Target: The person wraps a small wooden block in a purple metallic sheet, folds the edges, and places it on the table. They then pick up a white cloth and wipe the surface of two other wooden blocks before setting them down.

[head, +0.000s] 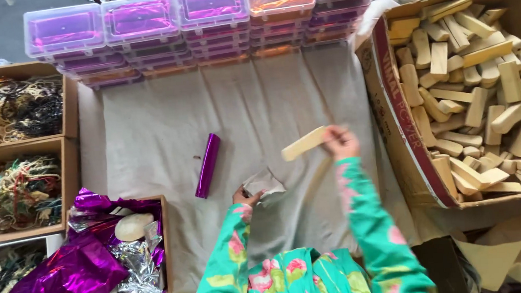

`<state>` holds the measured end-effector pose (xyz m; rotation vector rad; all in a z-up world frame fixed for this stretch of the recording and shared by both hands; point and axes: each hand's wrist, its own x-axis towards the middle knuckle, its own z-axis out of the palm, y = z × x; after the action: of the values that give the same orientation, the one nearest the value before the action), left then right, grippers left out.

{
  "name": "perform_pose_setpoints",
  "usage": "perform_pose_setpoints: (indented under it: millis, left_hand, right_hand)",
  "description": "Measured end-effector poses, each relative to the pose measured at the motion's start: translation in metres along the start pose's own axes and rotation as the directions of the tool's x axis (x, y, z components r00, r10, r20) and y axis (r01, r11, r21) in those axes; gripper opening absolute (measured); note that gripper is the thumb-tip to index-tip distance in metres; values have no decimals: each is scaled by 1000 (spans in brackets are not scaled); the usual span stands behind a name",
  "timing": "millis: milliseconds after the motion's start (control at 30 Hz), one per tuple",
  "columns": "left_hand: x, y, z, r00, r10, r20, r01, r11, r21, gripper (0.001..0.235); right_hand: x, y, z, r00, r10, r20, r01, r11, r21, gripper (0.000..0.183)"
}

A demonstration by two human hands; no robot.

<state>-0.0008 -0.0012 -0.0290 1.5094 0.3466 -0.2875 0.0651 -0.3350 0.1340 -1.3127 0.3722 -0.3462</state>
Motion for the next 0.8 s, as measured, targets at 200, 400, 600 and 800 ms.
perform_pose_setpoints:
  millis: [200, 400, 600, 800]
  left_hand:
    - [-31, 48, -5, 992, -51, 111, 61, 995, -85, 65]
    - [-33, 51, -7, 985, -27, 169, 52, 988, -143, 66]
    - [-26, 29, -9, 988, -10, 152, 20, 997, -69, 68]
    - [-29, 42, -6, 989, -42, 139, 54, 995, -83, 67]
  right_hand:
    - [-1, 101, 30, 929, 335, -156, -287, 920, 266, 28]
    - [3, -154, -78, 807, -520, -279, 525, 849, -65, 26]
    - [-15, -174, -276, 697, -557, -451, 247, 777, -579, 43]
    - [-10, -212, -297, 870, -405, -282, -132, 360, -924, 44]
